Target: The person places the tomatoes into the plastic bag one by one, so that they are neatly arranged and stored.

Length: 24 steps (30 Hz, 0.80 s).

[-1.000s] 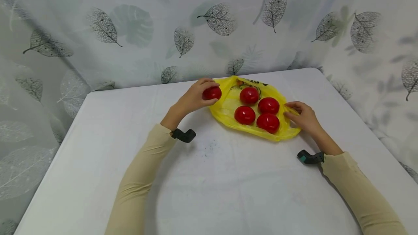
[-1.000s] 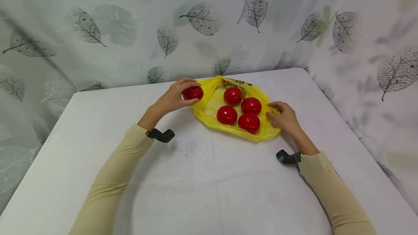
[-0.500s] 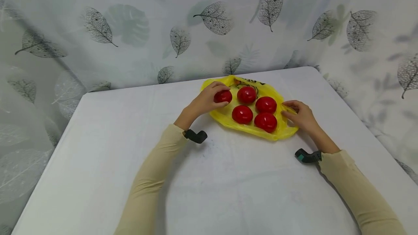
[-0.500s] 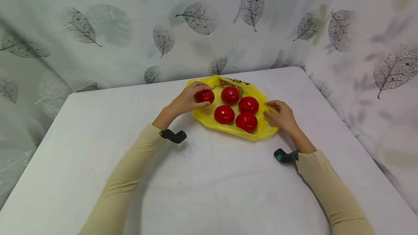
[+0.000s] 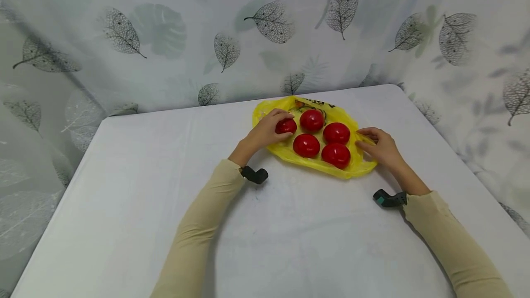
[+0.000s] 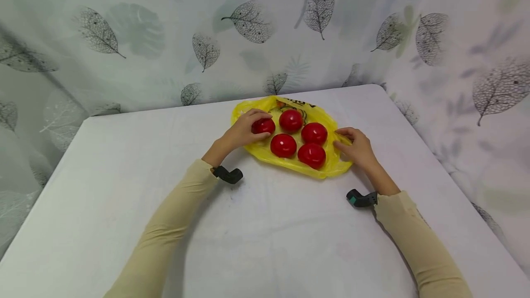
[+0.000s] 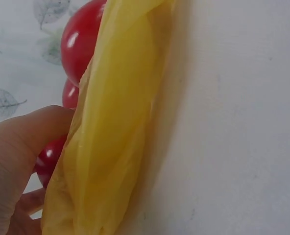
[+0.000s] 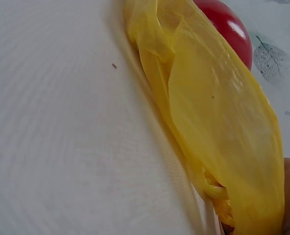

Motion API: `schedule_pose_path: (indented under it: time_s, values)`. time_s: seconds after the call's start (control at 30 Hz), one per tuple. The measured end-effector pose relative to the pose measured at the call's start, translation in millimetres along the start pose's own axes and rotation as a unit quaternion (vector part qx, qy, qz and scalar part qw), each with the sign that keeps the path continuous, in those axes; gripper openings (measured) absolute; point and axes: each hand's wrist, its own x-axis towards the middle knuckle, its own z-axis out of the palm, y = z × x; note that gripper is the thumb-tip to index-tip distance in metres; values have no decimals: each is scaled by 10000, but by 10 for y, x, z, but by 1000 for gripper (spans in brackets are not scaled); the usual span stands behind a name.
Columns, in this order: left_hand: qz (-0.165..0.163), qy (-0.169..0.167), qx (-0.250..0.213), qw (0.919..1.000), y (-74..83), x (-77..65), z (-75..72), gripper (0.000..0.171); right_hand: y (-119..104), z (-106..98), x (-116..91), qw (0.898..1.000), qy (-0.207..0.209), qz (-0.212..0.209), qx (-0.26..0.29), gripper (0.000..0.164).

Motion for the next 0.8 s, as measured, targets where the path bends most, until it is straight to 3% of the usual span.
schedule_pose_path:
  time_s: [0.47, 0.8]
  values:
    - [-387, -195, 26, 9991, -41, -52, 20, 55, -32, 10, 80, 9998, -133, -117, -47, 49]
    - [-403, -513, -94, 9978, 6, -129, -120, 69, 22, -64, 92, 9998, -169, -82, -113, 52]
